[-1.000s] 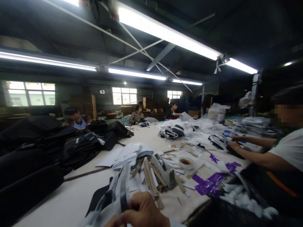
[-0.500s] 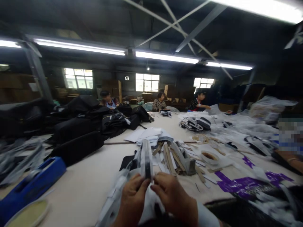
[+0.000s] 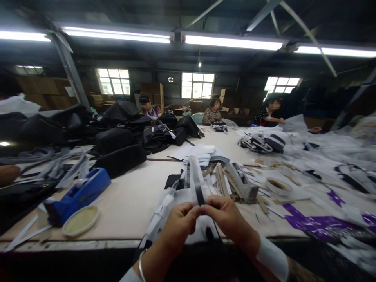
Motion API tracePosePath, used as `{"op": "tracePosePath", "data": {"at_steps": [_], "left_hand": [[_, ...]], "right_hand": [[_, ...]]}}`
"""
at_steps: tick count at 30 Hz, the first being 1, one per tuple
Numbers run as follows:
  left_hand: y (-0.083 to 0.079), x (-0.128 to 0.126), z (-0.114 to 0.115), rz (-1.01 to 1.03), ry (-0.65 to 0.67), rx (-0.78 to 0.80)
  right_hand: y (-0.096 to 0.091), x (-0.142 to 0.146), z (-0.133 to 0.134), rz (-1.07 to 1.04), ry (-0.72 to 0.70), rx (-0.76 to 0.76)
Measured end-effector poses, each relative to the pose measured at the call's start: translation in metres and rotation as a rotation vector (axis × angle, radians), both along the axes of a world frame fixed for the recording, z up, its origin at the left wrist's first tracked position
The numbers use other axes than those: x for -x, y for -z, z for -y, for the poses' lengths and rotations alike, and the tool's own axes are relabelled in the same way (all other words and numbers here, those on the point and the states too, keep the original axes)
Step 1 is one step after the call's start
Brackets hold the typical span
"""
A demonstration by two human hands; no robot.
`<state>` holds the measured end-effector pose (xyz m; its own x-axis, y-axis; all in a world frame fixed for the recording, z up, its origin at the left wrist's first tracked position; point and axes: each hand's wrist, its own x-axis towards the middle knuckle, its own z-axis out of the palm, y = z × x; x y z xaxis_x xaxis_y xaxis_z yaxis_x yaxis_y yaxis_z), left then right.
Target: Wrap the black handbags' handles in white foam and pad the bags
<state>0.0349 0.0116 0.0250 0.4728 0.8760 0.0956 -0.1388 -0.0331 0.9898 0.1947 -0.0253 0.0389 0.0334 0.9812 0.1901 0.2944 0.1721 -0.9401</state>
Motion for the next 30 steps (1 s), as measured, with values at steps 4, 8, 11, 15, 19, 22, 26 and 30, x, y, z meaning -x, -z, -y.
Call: {"op": "tracePosePath", "data": {"at_steps": [4, 8, 11, 15, 19, 22, 26, 30], "left_hand": [[0.004, -0.006, -0.008, 0.177, 0.035, 0.326], [0.001, -0.005, -0.006, 0.114, -0.054, 0.127], [-0.003, 0.002, -0.001, -0.052, -0.086, -0.291], [0.0, 0.007, 0.003, -0.137, -0.005, -0.562], [0.004, 0.01, 0.004, -0.237, -0.071, -0.578], [0.003, 0.013, 0.001, -0.226, -0.012, -0.343], [0.003, 0.012, -0.006, 0.076, 0.118, 0.285], [0.001, 0.008, -0.01, 0.234, 0.117, 0.462]], "right_hand": [[0.01, 0.005, 0.003, 0.655, 0.026, -0.488], [0.009, -0.001, 0.002, 0.638, 0.015, -0.471], [0.001, -0.009, -0.002, 0.181, -0.141, -0.112], [-0.002, -0.008, -0.007, -0.449, -0.188, 0.351], [0.0, 0.001, -0.008, -0.555, -0.099, 0.346], [0.002, 0.003, -0.005, -0.242, -0.033, 0.167], [0.007, 0.004, 0.001, 0.324, -0.025, -0.219], [0.01, 0.002, 0.003, 0.558, -0.104, -0.401]]}}
